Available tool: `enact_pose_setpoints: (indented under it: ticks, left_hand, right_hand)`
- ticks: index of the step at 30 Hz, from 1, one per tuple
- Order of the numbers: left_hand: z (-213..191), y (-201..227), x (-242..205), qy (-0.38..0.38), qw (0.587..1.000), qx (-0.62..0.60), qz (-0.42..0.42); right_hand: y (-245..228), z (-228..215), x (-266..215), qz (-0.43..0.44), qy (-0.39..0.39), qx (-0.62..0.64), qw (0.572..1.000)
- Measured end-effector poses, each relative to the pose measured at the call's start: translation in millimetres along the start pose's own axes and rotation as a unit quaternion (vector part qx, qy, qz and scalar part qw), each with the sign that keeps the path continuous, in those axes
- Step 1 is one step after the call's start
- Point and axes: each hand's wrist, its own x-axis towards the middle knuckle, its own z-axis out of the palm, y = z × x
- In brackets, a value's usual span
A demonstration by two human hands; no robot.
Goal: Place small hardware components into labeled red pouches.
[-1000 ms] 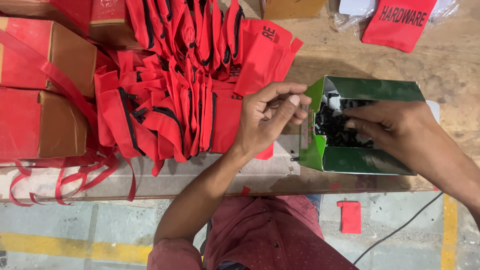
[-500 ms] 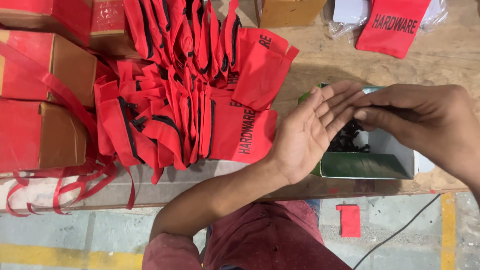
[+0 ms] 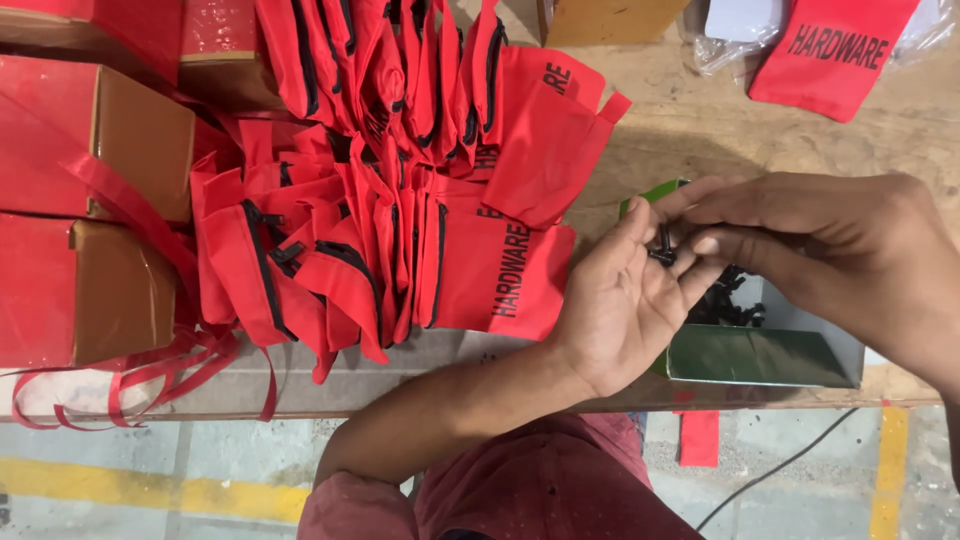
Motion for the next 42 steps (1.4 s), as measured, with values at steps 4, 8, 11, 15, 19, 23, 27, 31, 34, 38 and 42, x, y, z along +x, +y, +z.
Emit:
enact_pose_setpoints:
  ticks: [4,8,11,15,19,23,27,31,34,38,42]
  left_hand:
    - [-11,1,0,-0.024,0.999,-0.039,0.004]
    - [-13,0,-1,-0.059,0.996,-0.06,-0.013]
    - [-24,-6,0,-0.083,0.991,-0.102,-0.017]
    - [-33,-9,1,-0.1,0.985,-0.141,-0.014]
    - [-32,-7,0,-0.074,0.99,-0.116,-0.016]
    - [-22,-2,-1,-0.067,0.994,-0.086,-0.023]
    - [13,14,-2,-0.013,0.999,-0.035,-0.039]
    - [-3,4,0,-0.01,0.999,-0.027,-0.039]
    - [-7,3,-1,-0.025,0.999,-0.036,-0.025]
    - [-16,-1,-1,-0.036,0.998,-0.047,-0.02]
    - [-26,-7,0,-0.061,0.995,-0.083,-0.014]
  right_hand:
    - [-3,-4,5,-0.015,-0.022,0.058,0.998]
    - [3,-7,5,0.01,-0.053,0.021,0.998]
    - [9,-6,3,0.04,-0.046,0.018,0.998]
    - [21,1,3,0.018,-0.043,0.107,0.993]
    - [14,0,8,0.042,-0.039,0.113,0.992]
    - [36,-2,2,0.069,-0.015,0.165,0.984]
    - [39,-5,-2,0.076,-0.044,0.161,0.983]
    - [20,-1,4,0.033,-0.03,0.125,0.991]
    - [16,0,4,0.052,-0.016,0.138,0.989]
    - [7,-1,4,0.042,0.005,0.095,0.995]
    - [-1,-2,6,0.042,-0.03,0.052,0.997]
